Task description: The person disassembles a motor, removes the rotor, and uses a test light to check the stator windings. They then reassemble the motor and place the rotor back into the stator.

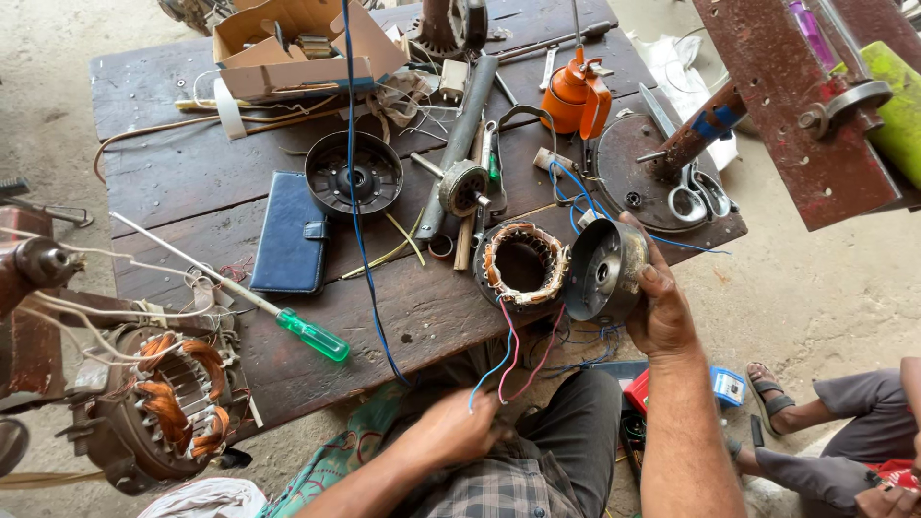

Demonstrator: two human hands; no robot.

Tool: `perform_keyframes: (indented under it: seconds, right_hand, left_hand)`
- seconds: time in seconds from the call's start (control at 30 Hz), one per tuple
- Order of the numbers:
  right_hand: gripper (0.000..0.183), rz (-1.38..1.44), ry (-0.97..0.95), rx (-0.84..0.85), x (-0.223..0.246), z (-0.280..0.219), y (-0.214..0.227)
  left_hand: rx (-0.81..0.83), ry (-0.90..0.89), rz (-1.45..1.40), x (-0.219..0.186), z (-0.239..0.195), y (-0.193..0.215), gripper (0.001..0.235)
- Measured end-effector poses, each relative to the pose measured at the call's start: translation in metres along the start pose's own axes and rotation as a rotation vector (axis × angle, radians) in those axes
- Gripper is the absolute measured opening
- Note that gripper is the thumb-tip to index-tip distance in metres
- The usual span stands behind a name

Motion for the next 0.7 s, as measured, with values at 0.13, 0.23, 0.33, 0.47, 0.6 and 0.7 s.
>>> perform_keyframes:
  seconds: [0.13,0.23,0.33,0.47,0.6,0.7]
  right_hand:
    - [0.098,0.028,-0.031,0.018,-0.007,-0.004,0.004]
    - [0.097,0.034,-0.031,0.017,-0.007,-0.006,0.005]
    - [0.095,0.024,-0.028,0.021,-0.007,-0.006,0.002]
    - [0.094,0.004,-0.028,-0.001,-0.004,-0.011,0.001]
    - [0.090,-0.024,-0.025,-0.049,-0.002,-0.016,0.001]
    - [0.088,-0.067,-0.006,-0.092,0.004,-0.019,0.007]
  left_hand:
    - [0.145,-0.238,-0.165,-0.043,-0.030,0.080,0.040]
    - [0.214,-0.430,-0.524,-0.070,-0.042,0.142,0.034]
    - [0.138,-0.324,-0.955,-0.072,-0.036,0.180,0.025]
    - [-0.653,-0.311,0.040,-0.076,-0.009,0.208,0.023]
    - [-0.471,-0.430,0.641,-0.083,0.013,0.174,0.037]
    - [-0.343,-0.415,0.760,-0.081,0.022,0.162,0.028]
Point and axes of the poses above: each hand's wrist, its own z-axis towards the middle knuckle, its own y-axis out of the back of the hand, x = y × z, the point moved 6 cm from there along z, towards the middle knuckle, and after that the axes turned 6 degrees about z, right-handed, at the moved point
